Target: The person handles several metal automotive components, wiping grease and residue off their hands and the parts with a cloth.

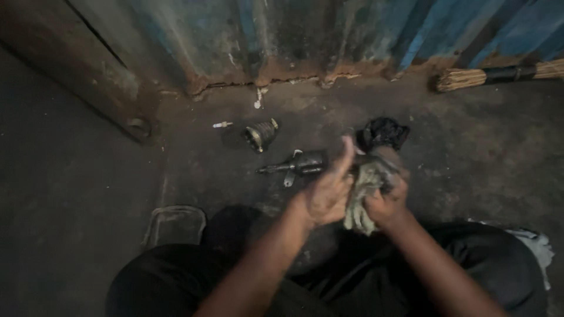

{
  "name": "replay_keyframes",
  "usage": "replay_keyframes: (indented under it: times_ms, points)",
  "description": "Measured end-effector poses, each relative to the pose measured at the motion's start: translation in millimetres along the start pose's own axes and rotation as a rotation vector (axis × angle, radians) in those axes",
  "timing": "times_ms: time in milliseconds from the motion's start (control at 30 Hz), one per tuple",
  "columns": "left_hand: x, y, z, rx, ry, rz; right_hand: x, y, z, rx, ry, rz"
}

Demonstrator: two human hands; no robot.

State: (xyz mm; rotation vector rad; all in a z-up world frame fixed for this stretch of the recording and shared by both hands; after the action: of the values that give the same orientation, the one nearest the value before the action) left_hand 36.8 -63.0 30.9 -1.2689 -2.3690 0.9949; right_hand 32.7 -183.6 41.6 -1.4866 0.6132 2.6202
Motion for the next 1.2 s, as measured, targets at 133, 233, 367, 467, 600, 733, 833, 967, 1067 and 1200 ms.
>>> replay_keyframes:
  times_ms: [133, 233, 367, 467, 600, 733, 833, 967, 1067, 1200]
  points:
    - [0, -2, -3, 0.164, 0.276, -0.123, -24, -2, -1, -0.13, -0.329, -0.012]
    - [-3, -5, -14, -0.17, 0.243, -0.339, -52, 9, 14, -0.146, -0.34, -0.045]
    - [-15, -4, -19, -0.471, 0.176, -0.549, -53, 20, 1, -0.269, -0.306, 0.016]
    - [-17, 5, -33, -0.582, -0.05, -0.587, -21, 24, -45, -0.467, -0.572, 0.031]
    - [-10, 17, -47, -0.386, -0.022, -0.609, -4, 40, -53, -1.153, -0.82, -0.322]
    - [-6, 13, -71, -0.586, -0.095, -0.774, -26, 44, -39, -1.282, -0.728, -0.371]
    - [5, 9, -88, -0.971, -0.236, -0.974, -8, 64, -56, -0.677, -0.544, -0.33]
    - [6, 41, -84, -0.885, -0.027, -0.837, 25, 62, -89, -1.03, -0.867, -0.449]
    - [21, 51, -87, -0.957, -0.088, -0.491, 8, 73, -76, -0.886, -0.638, -0.361]
    - [29, 60, -79, -0.826, 0.291, -0.589, -22, 86, -49, -0.951, -0.574, -0.369]
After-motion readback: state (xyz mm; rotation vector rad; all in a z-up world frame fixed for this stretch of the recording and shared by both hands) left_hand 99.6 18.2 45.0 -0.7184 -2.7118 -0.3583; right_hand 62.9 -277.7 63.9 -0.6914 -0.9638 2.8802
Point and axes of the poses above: each hand's wrist, its own x-axis away from the middle knuckle, its own y-axis out of the back of the hand, z = x × y, the point moved 6 cm from there along -x, towards the middle knuckle, and after that the axes turned 6 degrees about y, right-handed, at the moved point
